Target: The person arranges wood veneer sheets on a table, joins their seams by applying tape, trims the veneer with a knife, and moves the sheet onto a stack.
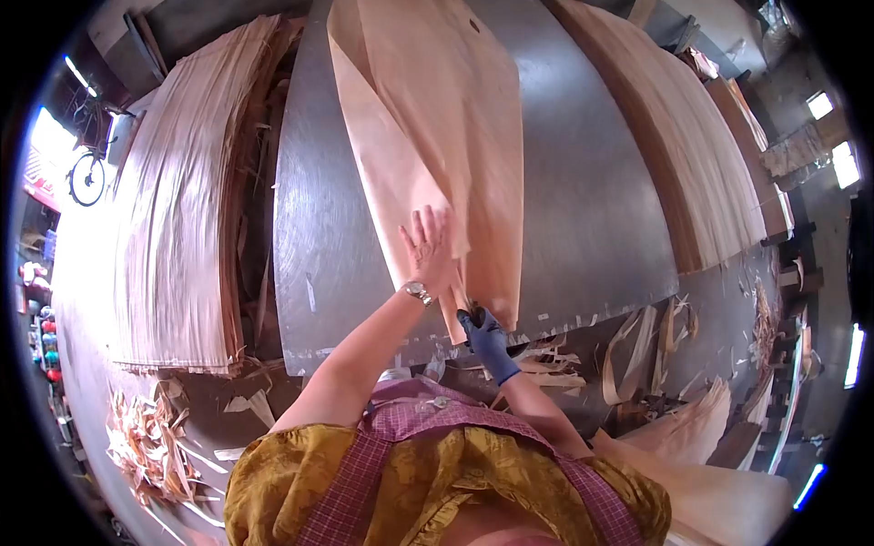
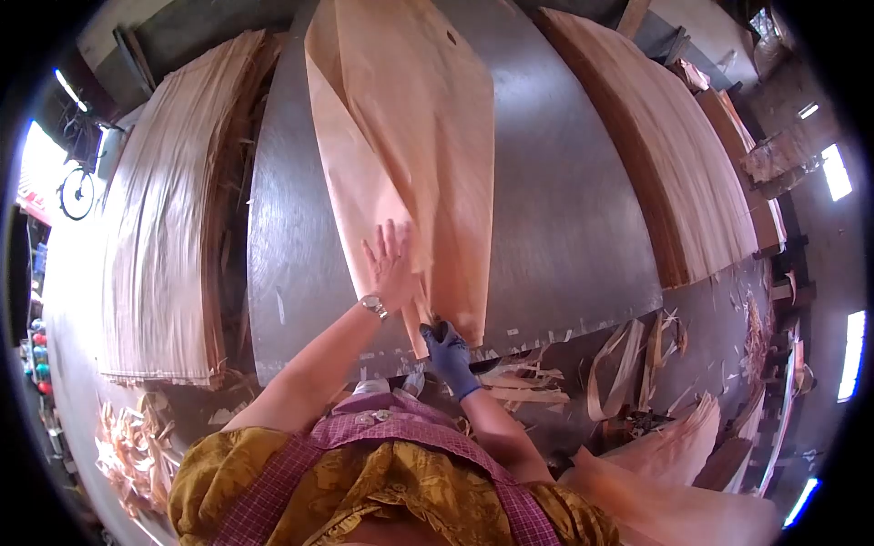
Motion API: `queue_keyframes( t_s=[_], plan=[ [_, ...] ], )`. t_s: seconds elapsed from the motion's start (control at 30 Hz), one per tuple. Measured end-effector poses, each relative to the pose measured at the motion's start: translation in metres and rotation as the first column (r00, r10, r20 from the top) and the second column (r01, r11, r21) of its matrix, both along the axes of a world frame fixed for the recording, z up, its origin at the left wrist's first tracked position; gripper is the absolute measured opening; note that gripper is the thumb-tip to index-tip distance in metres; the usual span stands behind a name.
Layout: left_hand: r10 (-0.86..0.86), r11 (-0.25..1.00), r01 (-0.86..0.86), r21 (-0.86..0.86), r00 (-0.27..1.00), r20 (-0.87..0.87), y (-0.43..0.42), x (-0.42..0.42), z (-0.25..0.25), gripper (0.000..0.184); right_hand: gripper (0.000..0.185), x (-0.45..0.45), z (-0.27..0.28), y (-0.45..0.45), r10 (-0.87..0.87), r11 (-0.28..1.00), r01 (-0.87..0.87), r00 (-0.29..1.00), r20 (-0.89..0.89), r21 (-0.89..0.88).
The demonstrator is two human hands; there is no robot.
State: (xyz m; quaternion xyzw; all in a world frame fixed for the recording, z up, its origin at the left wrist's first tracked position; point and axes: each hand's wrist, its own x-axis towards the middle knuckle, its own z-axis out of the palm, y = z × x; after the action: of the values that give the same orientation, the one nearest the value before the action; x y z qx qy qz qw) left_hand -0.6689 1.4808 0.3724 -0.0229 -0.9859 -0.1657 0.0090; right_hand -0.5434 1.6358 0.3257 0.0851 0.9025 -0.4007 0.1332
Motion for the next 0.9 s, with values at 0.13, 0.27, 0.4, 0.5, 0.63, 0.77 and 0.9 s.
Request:
queue_keyframes(
  t_s=[0.13,0.27,0.4,0.5,0.63,0.77,0.9],
  plan=[
    [0.172,0.922,-0.090,0.376,0.967,-0.189,-0.040,0.023,-0.007,0.075,0.043,0.005,-0.002,0.007,-0.104,0.992,0.105,0.995,-0.009,0.076],
    [0.426,0.513,-0.538,0.669,0.836,0.345,-0.093,0.053,-0.007,0.030,0.040,0.003,0.017,0.014,-0.098,0.995,0.094,0.990,-0.098,-0.045],
    [0.571,-0.268,-0.428,0.863,0.651,0.500,-0.117,0.059,-0.054,0.020,0.029,-0.008,-0.015,0.017,-0.142,0.890,0.052,0.976,-0.166,-0.453],
    [0.537,-0.551,-0.377,0.745,0.523,0.662,-0.144,0.062,-0.071,0.023,0.021,-0.015,0.069,0.000,-0.137,0.796,0.209,0.976,0.167,-0.568],
    [0.573,-0.629,-0.316,0.710,0.429,0.698,-0.182,0.076,-0.104,0.023,0.021,-0.028,0.138,0.004,-0.136,0.722,0.194,0.981,0.139,-0.664],
    [0.620,-0.618,-0.313,0.721,0.370,0.692,-0.206,0.090,-0.111,0.023,0.046,-0.047,0.114,0.131,0.218,0.123,0.248,0.938,0.270,-0.961],
    [0.648,-0.616,-0.250,0.747,0.378,0.662,-0.234,0.106,-0.118,0.027,0.039,-0.059,0.176,0.163,0.062,0.392,0.088,0.991,0.122,-0.916]
  ],
)
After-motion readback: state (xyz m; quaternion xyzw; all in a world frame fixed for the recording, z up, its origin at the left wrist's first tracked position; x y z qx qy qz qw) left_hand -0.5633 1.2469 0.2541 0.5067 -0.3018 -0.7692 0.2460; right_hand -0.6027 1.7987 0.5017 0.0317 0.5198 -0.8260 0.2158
